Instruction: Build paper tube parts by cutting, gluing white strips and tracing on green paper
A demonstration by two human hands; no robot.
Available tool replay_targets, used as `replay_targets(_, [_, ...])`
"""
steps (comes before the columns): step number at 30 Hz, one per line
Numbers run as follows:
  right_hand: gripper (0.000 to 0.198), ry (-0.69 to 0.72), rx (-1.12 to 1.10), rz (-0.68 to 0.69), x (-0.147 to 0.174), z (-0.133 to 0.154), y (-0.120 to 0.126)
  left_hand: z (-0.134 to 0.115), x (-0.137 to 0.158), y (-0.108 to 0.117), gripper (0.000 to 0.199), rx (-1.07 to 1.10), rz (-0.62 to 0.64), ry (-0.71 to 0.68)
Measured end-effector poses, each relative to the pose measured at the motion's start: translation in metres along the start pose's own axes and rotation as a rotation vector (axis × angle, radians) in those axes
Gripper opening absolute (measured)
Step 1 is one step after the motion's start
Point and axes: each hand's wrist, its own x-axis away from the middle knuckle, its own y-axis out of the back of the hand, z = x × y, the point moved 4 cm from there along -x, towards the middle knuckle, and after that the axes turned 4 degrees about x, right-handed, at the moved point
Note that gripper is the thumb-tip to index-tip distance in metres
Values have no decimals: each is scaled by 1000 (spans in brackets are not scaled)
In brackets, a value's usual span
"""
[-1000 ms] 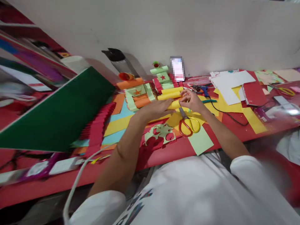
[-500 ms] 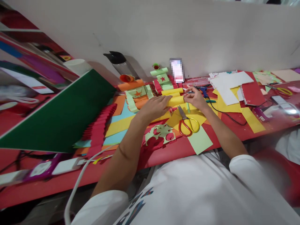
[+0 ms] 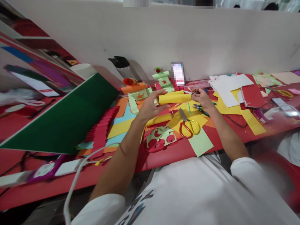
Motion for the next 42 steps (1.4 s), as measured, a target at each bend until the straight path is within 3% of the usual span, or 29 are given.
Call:
replay_targets(7, [47,-71,-70,36,1,-3,5,-15,-4,-10,67,402,-117,-50])
replay_targets(11, [50,-103,-91,72,2,-4,0,-23,-5,-18,56,512,-242,-78])
replay_targets(23, [56,-250,-218,132,8,-6,-13,-26,-4,-37,71,672,-337,67])
replay_targets(29, [52,-265,-123,160,7,-7,-11,-16,-3,-39,80,522,-401,84])
replay_targets(31, [46,-186,-13,61,5,-4,-4,-14,-3,-38,78,466,-408,82])
replay_targets(34, [41,131,235,-76,7,13,-2,-14,-3,-39,81,456,-434,115])
replay_targets(38, [53,522,597,12,22,24,-29,-21,-2,-46,83,464,-436,126])
replay_targets(42, [46,618,723,59,28,14,-50,-26,-2,-53,75,426,-398,124])
